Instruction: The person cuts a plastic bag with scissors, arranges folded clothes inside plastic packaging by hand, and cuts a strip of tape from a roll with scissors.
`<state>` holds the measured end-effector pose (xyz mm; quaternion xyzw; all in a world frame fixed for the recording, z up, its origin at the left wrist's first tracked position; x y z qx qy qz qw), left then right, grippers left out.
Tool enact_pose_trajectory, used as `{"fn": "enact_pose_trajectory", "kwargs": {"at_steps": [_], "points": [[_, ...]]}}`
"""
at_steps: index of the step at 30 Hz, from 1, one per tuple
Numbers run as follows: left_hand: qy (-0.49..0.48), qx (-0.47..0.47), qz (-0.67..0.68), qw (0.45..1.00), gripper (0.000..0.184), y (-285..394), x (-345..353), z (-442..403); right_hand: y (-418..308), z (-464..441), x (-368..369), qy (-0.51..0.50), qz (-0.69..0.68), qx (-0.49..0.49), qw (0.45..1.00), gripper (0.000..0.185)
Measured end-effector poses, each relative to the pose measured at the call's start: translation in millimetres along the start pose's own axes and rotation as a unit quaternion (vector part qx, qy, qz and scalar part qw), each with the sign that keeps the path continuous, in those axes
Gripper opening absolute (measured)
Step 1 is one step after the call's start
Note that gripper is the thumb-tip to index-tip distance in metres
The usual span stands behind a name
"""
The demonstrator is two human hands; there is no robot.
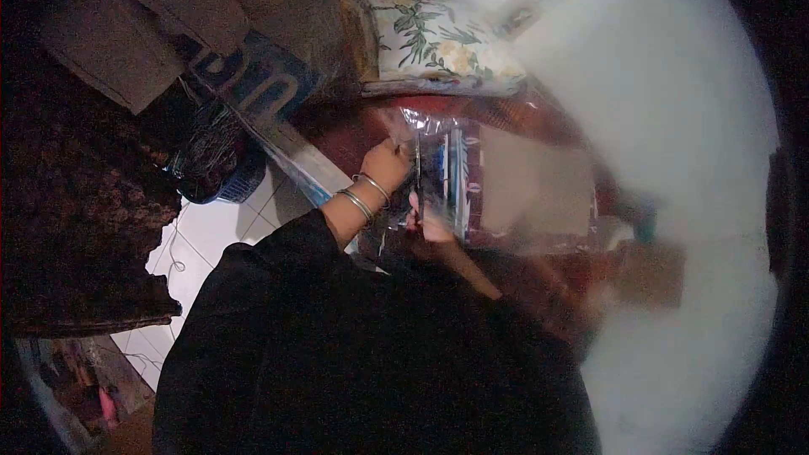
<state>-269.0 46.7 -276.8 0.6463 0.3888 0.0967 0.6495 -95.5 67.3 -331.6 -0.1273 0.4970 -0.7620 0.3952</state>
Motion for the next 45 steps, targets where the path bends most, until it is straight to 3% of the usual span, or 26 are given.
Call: {"fn": "enact_pose_trajectory", "kwargs": {"at_steps": [5, 6, 8, 10, 14, 16, 20, 23, 25, 28, 34, 40, 45], "points": [[0.006, 0.012, 0.043, 0.999, 0.029, 7.4, -10.5, 5.3, 24.1, -5.5, 4.0, -0.054, -0.233, -0.037, 0.970, 0.042], [0.007, 0.010, 0.043, 0.999, 0.029, 5.0, -10.5, 4.3, 20.5, -2.8, 4.5, -0.032, -0.097, -0.083, 0.991, 0.041], [-0.034, -0.029, 0.011, 0.999, 0.032, -0.5, -8.8, 1.4, 13.0, 0.2, 6.4, -0.009, 0.041, -0.128, 0.991, 0.040], [-0.013, -0.002, 0.039, 0.999, 0.030, 1.1, -11.1, 6.6, 2.0, -1.4, 9.4, -0.043, -0.129, -0.036, 0.990, 0.034], [0.003, 0.015, 0.075, 0.997, 0.028, -7.5, -8.2, 10.6, -31.6, 15.4, 18.7, -0.037, -0.251, -0.028, 0.967, 0.022], [-0.014, -0.010, 0.082, 0.996, 0.028, -4.1, -13.5, 10.9, -46.2, 25.5, 24.4, -0.061, -0.288, 0.061, 0.954, 0.028], [-0.005, -0.024, 0.034, 0.999, 0.029, -10.8, -10.8, 9.2, -44.1, 22.5, 26.0, -0.061, -0.271, 0.103, 0.955, 0.033], [-0.020, -0.025, 0.029, 0.999, 0.029, -7.4, -16.9, 9.4, -49.9, 25.2, 30.9, -0.084, -0.313, 0.053, 0.945, 0.032], [-0.031, -0.032, 0.039, 0.998, 0.030, 5.0, -27.9, 14.3, -59.3, 27.1, 36.9, -0.011, -0.358, 0.130, 0.924, 0.029], [-0.041, -0.042, 0.046, 0.997, 0.031, 3.9, -28.8, 13.7, -70.1, 22.0, 44.3, -0.001, -0.369, 0.192, 0.910, 0.026], [-0.042, -0.049, 0.053, 0.997, 0.031, -11.7, -25.5, 4.2, -61.6, 10.0, 36.8, -0.073, -0.347, 0.119, 0.928, 0.036], [-0.036, -0.015, 0.060, 0.997, 0.031, -18.8, -27.8, 9.6, -75.2, 19.1, 40.9, -0.034, -0.350, 0.163, 0.922, 0.036], [-0.023, -0.005, 0.067, 0.997, 0.031, -12.4, -37.5, 19.5, -71.5, 11.2, 34.5, -0.074, -0.341, 0.150, 0.925, 0.039]]}}
Point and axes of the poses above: each hand's wrist, its own z-axis away from the middle knuckle, its own x-axis out of the palm, y = z × x, the point moved 2 cm from there along -z, towards the middle knuckle, and after that the axes turned 8 degrees about z, right-handed, at the moved point
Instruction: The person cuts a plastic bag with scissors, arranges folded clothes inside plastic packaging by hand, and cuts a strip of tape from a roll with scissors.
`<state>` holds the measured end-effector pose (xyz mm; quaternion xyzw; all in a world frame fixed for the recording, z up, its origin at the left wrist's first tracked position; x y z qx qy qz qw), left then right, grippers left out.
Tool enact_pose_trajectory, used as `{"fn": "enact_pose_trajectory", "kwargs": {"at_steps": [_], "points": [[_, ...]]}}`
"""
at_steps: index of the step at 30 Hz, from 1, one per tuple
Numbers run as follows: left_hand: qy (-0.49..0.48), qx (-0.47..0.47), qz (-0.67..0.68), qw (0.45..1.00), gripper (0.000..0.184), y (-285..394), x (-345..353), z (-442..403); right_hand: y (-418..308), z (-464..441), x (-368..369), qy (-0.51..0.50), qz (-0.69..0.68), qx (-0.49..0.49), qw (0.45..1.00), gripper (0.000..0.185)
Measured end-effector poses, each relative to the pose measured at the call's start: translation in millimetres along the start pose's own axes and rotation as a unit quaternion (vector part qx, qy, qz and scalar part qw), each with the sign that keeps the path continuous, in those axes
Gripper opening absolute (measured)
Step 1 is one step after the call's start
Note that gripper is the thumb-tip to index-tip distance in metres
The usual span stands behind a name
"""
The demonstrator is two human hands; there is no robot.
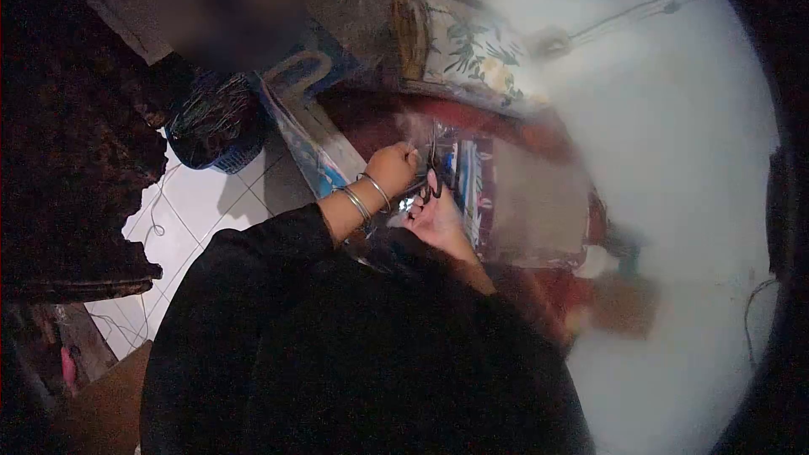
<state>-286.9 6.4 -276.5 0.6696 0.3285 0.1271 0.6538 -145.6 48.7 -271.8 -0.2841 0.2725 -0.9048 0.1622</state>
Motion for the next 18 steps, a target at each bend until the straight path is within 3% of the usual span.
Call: {"fn": "enact_pose_trajectory", "kwargs": {"at_steps": [11, 18], "points": [[-0.007, -0.003, 0.023, 1.000, 0.027, -0.5, -9.5, 5.2, -3.6, 6.1, 14.9, 0.031, 0.014, -0.012, 0.999, 0.044], [-0.022, 0.014, 0.011, 1.000, 0.027, -2.1, -20.5, 7.8, -1.4, 0.1, 9.1, 0.040, 0.022, -0.038, 0.998, 0.038]]}}
Point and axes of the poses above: each hand's wrist, its own z-axis away from the middle knuckle, its own x-axis out of the palm, y = z × x, the point moved 2 cm from there along -z, towards the middle knuckle, and after that the axes turned 8 degrees about z, right-handed, at the moved point
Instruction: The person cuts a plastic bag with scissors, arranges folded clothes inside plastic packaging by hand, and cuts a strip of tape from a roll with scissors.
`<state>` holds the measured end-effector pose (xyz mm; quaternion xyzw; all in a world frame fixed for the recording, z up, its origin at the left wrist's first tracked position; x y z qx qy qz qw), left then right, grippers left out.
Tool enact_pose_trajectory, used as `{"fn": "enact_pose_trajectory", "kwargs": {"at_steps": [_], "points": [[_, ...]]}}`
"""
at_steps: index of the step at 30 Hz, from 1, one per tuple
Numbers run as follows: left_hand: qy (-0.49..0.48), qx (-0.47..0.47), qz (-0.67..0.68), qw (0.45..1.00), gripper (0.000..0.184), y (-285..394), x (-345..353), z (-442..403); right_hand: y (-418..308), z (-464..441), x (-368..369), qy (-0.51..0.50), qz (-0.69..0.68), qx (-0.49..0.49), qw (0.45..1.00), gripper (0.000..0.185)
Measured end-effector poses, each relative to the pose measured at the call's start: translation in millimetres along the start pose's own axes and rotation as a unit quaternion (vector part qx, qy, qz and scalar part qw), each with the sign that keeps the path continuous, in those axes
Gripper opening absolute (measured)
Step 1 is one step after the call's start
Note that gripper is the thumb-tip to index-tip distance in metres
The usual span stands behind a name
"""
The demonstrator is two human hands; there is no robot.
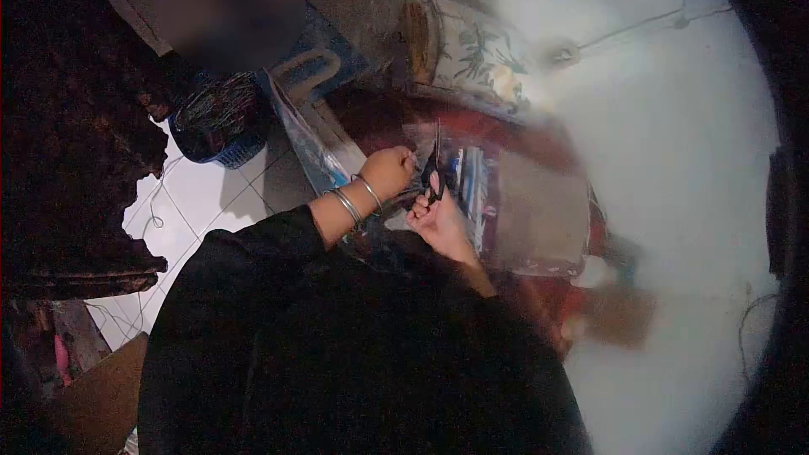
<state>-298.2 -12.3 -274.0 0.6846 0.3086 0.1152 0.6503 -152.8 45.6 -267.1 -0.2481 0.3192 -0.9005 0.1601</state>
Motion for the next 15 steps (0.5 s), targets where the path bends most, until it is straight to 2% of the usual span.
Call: {"fn": "enact_pose_trajectory", "kwargs": {"at_steps": [1, 3, 5, 9, 12, 15], "points": [[0.008, 0.007, 0.004, 1.000, 0.027, 0.9, -1.3, 0.6, -0.7, 1.5, 2.0, 0.003, 0.004, 0.001, 1.000, 0.033], [0.017, 0.014, 0.009, 1.000, 0.027, 1.9, -4.9, 0.9, -4.3, 4.9, 5.4, 0.006, -0.002, 0.008, 1.000, 0.033], [-0.019, 0.013, -0.018, 1.000, 0.026, 2.1, -8.7, 1.7, -5.5, 6.9, 8.7, 0.009, -0.008, 0.016, 1.000, 0.034], [0.003, 0.021, -0.017, 1.000, 0.025, 1.9, -12.7, 4.8, -4.2, 4.0, 5.2, -0.010, -0.006, -0.007, 1.000, 0.039], [-0.012, -0.014, -0.027, 0.999, 0.025, 3.1, -18.1, 4.1, -2.0, -2.0, -0.7, -0.020, -0.003, -0.008, 1.000, 0.038], [-0.020, 0.009, -0.042, 0.999, 0.023, 0.0, -22.1, 6.5, -1.2, 1.0, 0.8, -0.012, -0.005, 0.000, 1.000, 0.038]]}}
Point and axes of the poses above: each hand's wrist, its own z-axis away from the middle knuckle, its own x-axis out of the palm, y = z × x, the point moved 2 cm from there along -z, towards the middle knuckle, and after that the axes turned 8 degrees about z, right-handed, at the moved point
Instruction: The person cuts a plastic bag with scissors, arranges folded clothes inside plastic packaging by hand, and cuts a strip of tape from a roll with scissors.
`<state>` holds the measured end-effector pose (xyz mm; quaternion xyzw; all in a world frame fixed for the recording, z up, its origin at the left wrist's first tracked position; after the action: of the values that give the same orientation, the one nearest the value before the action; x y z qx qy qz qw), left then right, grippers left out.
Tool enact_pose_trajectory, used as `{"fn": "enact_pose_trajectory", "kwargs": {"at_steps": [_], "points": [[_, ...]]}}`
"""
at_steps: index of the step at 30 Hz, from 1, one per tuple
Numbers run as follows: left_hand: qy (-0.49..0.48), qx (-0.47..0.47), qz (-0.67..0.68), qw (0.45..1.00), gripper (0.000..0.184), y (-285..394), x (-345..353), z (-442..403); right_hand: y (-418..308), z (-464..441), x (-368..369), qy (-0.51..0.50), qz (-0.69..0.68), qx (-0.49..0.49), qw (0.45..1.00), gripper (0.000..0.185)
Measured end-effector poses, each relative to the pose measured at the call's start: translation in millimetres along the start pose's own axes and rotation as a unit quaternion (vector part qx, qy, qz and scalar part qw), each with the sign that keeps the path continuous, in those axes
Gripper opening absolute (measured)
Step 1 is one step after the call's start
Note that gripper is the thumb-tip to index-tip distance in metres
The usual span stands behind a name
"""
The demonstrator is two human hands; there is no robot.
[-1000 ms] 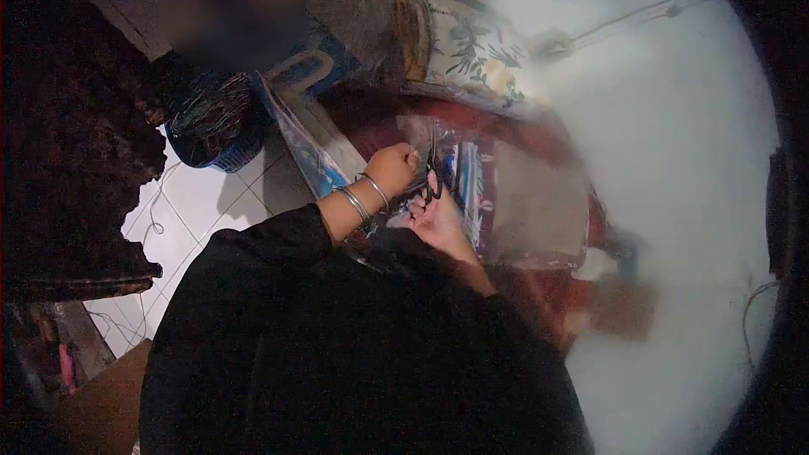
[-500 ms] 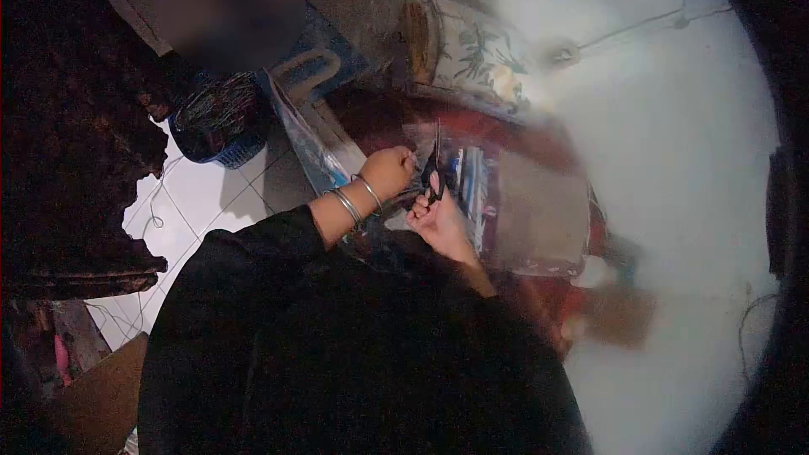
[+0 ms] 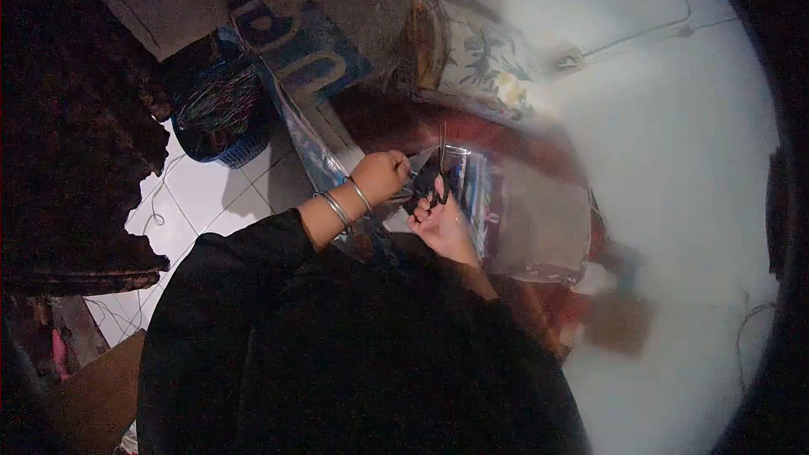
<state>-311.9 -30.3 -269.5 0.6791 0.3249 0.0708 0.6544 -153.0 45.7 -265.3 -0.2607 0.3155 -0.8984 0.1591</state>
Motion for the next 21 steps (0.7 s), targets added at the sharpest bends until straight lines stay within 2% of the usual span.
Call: {"fn": "enact_pose_trajectory", "kwargs": {"at_steps": [2, 4, 5, 8, 10, 11, 15, 18, 20, 21], "points": [[0.001, 0.015, 0.025, 1.000, 0.021, -4.2, 0.1, 2.1, -1.7, 1.7, 4.1, 0.017, -0.002, 0.000, 1.000, 0.038], [-0.015, 0.019, 0.017, 1.000, 0.024, -4.8, -3.2, 2.4, 0.2, -1.5, 1.1, -0.031, -0.016, 0.024, 0.999, 0.020], [-0.033, 0.021, 0.011, 0.999, 0.027, -5.2, -5.0, 2.1, 1.2, -2.5, -1.4, -0.034, -0.016, 0.023, 0.999, 0.020], [-0.042, 0.032, 0.014, 0.998, 0.026, -8.7, -12.8, -0.4, 3.2, -7.8, -9.9, -0.058, -0.019, -0.003, 0.998, 0.021], [-0.060, 0.030, -0.010, 0.998, 0.026, -9.1, -19.6, -4.4, 4.7, -17.6, -15.9, -0.083, 0.016, 0.024, 0.996, 0.025], [-0.078, 0.026, -0.032, 0.996, 0.026, -9.7, -21.4, -6.8, 10.1, -22.0, -21.8, -0.020, 0.040, -0.001, 0.999, 0.042], [-0.095, 0.081, -0.005, 0.992, 0.025, -14.3, -27.8, -13.5, -6.1, -6.8, 1.2, 0.002, 0.080, -0.020, 0.997, 0.046], [-0.140, 0.073, -0.063, 0.986, 0.026, -13.2, -30.1, -18.8, 0.2, -35.3, -26.8, -0.038, 0.105, -0.012, 0.994, 0.047], [-0.165, 0.066, -0.083, 0.981, 0.027, -11.8, -36.1, -23.0, 3.3, -45.6, -33.2, -0.125, 0.126, -0.073, 0.981, 0.045], [-0.175, 0.073, -0.087, 0.978, 0.027, -6.3, -42.5, -25.1, -1.4, -47.0, -35.5, -0.121, 0.117, -0.080, 0.983, 0.045]]}}
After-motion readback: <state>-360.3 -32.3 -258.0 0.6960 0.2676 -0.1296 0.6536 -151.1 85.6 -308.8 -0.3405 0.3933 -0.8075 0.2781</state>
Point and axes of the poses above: each hand's wrist, its own z-axis away from the middle knuckle, its own x-axis out of the palm, y = z × x, the point moved 2 cm from there along -z, towards the middle knuckle, and after that the axes turned 8 degrees about z, right-handed, at the moved point
